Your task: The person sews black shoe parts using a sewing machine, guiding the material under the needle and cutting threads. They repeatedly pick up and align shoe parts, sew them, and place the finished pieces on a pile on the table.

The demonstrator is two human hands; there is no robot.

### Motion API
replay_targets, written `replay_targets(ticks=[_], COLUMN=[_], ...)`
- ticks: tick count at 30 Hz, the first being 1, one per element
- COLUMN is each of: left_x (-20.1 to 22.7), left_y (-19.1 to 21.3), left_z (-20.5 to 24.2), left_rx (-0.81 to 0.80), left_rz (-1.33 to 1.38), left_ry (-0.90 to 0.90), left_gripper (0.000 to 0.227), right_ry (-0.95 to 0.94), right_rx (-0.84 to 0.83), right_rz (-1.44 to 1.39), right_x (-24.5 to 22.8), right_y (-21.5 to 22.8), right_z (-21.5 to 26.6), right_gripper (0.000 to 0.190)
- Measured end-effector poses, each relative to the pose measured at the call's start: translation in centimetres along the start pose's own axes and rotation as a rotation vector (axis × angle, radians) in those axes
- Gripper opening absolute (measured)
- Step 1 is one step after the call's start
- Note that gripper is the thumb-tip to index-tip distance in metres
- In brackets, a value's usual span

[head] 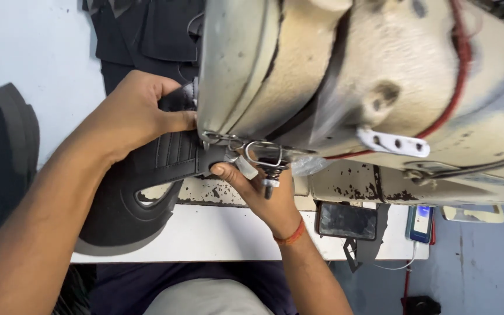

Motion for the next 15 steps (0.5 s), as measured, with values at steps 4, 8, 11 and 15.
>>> replay_targets(ticks=[4,8,11,15], left_x=[-0.2,4.4,-0.2,-6.7], left_y=[-1.1,-2.0,-6.3,-10.4], left_z=[0.9,10.4,14.0,12.1], left_rx=[-0.091,0.648,0.589,0.298], left_rz=[-0.013,-0.704,-0.41,0.084], left_ry=[-0.037,-0.735,-0.772,-0.424], left_gripper=[0.021,0.026,0.016,0.022], right_ry=[-0.172,0.204,0.342,0.379], right_rx=[0.06,0.054,0.068,0.093], right_rz=[0.459,0.203,0.515,0.686], right_x=[-0.9,-2.2,-3.5,-4.2], right_y=[-0.3,-0.6,-1.2,-1.7], right_z=[-0.1,0.4,0.8,1.2], right_gripper=[0.035,0.047,0.05,0.051])
Point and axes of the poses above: each hand's wrist, its own z-axis away from the middle knuckle, its own y-axis out of the back of the hand, x = y × z, the point moved 8 cm from there along -z, towards the middle knuckle, and after that the axes turned 3 degrees about -y, right-handed, at the moved point
